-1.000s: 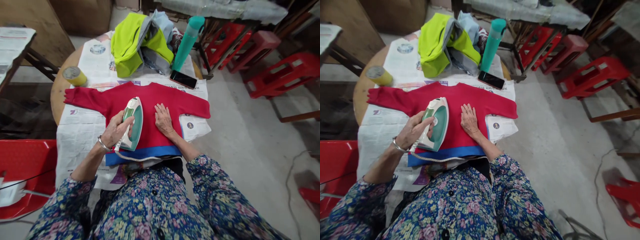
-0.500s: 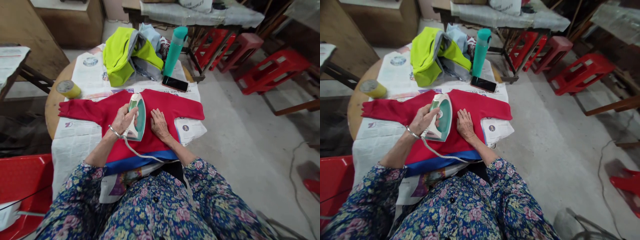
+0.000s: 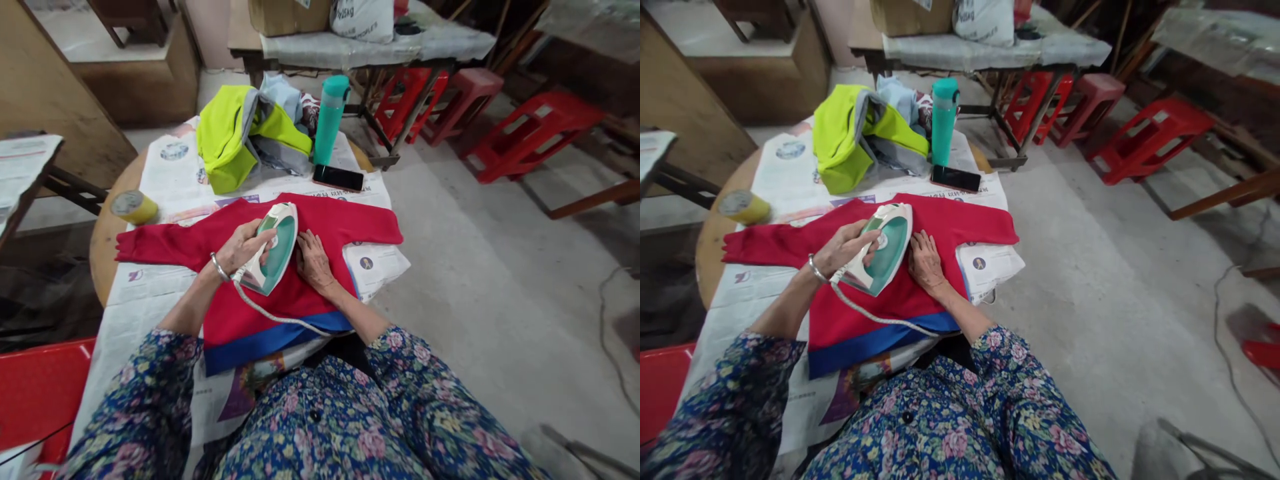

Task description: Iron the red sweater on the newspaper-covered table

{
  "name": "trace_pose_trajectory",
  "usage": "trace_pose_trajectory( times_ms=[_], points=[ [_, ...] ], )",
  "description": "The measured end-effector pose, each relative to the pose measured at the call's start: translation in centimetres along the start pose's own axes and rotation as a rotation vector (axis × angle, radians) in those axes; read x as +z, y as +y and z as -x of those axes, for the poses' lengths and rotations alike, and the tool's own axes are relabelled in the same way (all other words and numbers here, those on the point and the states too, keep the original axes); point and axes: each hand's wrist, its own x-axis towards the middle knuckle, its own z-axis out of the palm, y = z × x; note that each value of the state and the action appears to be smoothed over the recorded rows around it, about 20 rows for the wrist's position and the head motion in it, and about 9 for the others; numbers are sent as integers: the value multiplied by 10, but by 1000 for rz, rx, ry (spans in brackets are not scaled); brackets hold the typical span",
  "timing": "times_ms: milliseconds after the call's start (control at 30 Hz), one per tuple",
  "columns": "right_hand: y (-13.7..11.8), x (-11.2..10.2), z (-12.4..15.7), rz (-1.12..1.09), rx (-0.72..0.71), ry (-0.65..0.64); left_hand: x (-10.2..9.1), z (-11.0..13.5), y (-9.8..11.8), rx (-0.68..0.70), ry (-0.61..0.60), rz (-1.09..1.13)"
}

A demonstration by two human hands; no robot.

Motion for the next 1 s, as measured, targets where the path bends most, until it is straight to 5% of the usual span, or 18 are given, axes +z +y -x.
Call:
trace_pose_trajectory(
  times_ms=[133, 300, 467, 600, 800, 1000],
  points=[
    [3, -1, 2, -12, -23, 30, 5, -28, 8, -42, 3, 16],
    [6, 2, 2, -3, -7, 23, 18, -34, 6, -33, 177, 105],
    [4, 7, -1, 3, 31, 28, 20, -10, -10, -27, 530, 194],
    [2, 9, -1, 2, 32, 38, 15, 32, -23, -9, 658, 203],
    [2, 8, 0, -8, 28, 24, 5, 69, -23, -59, 534, 146],
    [6, 7, 0, -6, 12, 44, -10, 28, -21, -47, 438, 140]
  ],
)
